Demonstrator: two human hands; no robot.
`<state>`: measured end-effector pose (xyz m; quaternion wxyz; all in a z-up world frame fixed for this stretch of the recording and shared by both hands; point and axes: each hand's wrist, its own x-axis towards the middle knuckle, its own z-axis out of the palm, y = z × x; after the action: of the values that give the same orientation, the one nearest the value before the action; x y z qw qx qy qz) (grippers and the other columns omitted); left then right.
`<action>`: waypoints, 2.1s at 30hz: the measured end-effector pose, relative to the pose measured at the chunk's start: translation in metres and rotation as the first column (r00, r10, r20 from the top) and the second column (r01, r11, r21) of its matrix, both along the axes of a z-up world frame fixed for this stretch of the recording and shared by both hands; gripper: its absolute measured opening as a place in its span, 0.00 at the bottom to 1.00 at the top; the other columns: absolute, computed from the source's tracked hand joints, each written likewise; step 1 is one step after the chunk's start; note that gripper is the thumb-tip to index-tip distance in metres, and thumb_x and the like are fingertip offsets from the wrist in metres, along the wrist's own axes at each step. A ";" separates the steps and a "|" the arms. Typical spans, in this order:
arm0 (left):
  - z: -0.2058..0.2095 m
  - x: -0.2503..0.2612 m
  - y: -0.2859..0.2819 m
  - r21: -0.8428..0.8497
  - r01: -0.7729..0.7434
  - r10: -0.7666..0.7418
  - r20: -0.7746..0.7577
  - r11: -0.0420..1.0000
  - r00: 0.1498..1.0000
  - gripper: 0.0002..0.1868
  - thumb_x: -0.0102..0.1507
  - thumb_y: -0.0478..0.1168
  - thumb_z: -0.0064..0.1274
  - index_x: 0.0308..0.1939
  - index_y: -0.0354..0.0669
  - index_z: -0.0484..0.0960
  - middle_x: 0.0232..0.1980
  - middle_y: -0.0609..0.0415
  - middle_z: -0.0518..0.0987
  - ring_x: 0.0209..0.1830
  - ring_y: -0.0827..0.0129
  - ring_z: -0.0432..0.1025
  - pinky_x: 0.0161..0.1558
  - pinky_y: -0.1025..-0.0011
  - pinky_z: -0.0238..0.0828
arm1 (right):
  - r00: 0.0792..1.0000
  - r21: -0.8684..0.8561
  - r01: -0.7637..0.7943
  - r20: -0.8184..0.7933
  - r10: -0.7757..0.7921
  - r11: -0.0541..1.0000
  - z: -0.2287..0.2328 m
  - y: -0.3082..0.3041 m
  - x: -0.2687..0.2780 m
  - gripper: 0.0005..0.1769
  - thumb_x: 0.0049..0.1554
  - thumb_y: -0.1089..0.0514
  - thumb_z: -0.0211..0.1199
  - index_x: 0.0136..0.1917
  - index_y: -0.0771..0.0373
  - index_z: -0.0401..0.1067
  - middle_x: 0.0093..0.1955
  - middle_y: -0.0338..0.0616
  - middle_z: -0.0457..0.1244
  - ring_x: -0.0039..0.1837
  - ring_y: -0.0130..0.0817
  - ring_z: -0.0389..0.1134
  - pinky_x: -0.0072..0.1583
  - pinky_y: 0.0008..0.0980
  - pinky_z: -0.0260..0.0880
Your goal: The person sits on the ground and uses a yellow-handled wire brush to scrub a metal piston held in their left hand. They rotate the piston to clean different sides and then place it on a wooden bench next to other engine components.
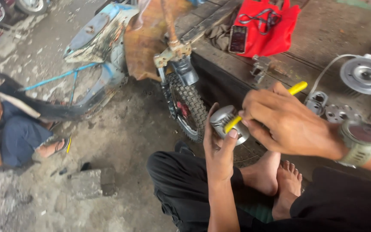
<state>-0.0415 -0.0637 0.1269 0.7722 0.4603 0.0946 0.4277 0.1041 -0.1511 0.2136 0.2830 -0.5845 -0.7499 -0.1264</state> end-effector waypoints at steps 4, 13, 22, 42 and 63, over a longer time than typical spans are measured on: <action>0.001 -0.005 0.001 -0.004 -0.028 0.028 0.043 1.000 0.999 0.42 0.63 0.43 0.60 0.78 0.38 0.60 0.67 0.44 0.75 0.61 0.64 0.73 0.63 0.68 0.70 | 0.998 -0.013 -0.061 0.030 0.061 0.998 -0.006 0.001 0.003 0.06 0.56 0.61 0.63 0.46 0.57 0.67 0.49 0.40 0.64 0.46 0.32 0.66 0.53 0.37 0.54; 0.018 -0.021 0.004 0.021 -0.066 0.066 -0.021 0.998 0.998 0.42 0.62 0.49 0.58 0.76 0.38 0.61 0.68 0.44 0.74 0.65 0.63 0.71 0.64 0.67 0.71 | 0.999 -0.003 -0.036 0.037 0.036 0.999 -0.008 0.012 0.010 0.06 0.59 0.62 0.63 0.49 0.61 0.68 0.53 0.45 0.66 0.57 0.41 0.71 0.53 0.43 0.54; 0.021 -0.026 0.000 0.055 -0.119 0.117 0.039 0.991 0.992 0.44 0.63 0.52 0.59 0.76 0.36 0.59 0.68 0.43 0.73 0.64 0.61 0.71 0.64 0.66 0.71 | 1.000 0.027 -0.007 -0.015 0.007 1.000 -0.006 0.010 0.006 0.06 0.60 0.65 0.64 0.49 0.62 0.67 0.52 0.45 0.67 0.49 0.37 0.69 0.55 0.43 0.54; 0.009 -0.016 -0.006 0.111 0.022 -0.031 0.078 0.994 0.996 0.40 0.65 0.44 0.57 0.77 0.38 0.57 0.67 0.42 0.72 0.61 0.60 0.73 0.61 0.65 0.74 | 0.997 0.005 -0.070 0.029 0.070 0.997 0.008 -0.009 -0.009 0.06 0.64 0.59 0.51 0.46 0.61 0.66 0.49 0.45 0.63 0.45 0.40 0.64 0.50 0.41 0.50; 0.008 -0.020 0.000 0.081 0.030 -0.040 0.118 0.996 0.992 0.42 0.65 0.47 0.58 0.77 0.36 0.56 0.68 0.41 0.71 0.64 0.60 0.71 0.66 0.66 0.70 | 0.998 -0.029 -0.057 0.023 0.057 0.998 0.010 -0.004 -0.008 0.02 0.60 0.64 0.59 0.44 0.63 0.67 0.50 0.47 0.65 0.51 0.39 0.68 0.56 0.42 0.59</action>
<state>-0.0614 -0.0633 0.1348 0.7650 0.4656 0.0230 0.4444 0.0959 -0.1549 0.2237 0.2693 -0.5653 -0.7712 -0.1148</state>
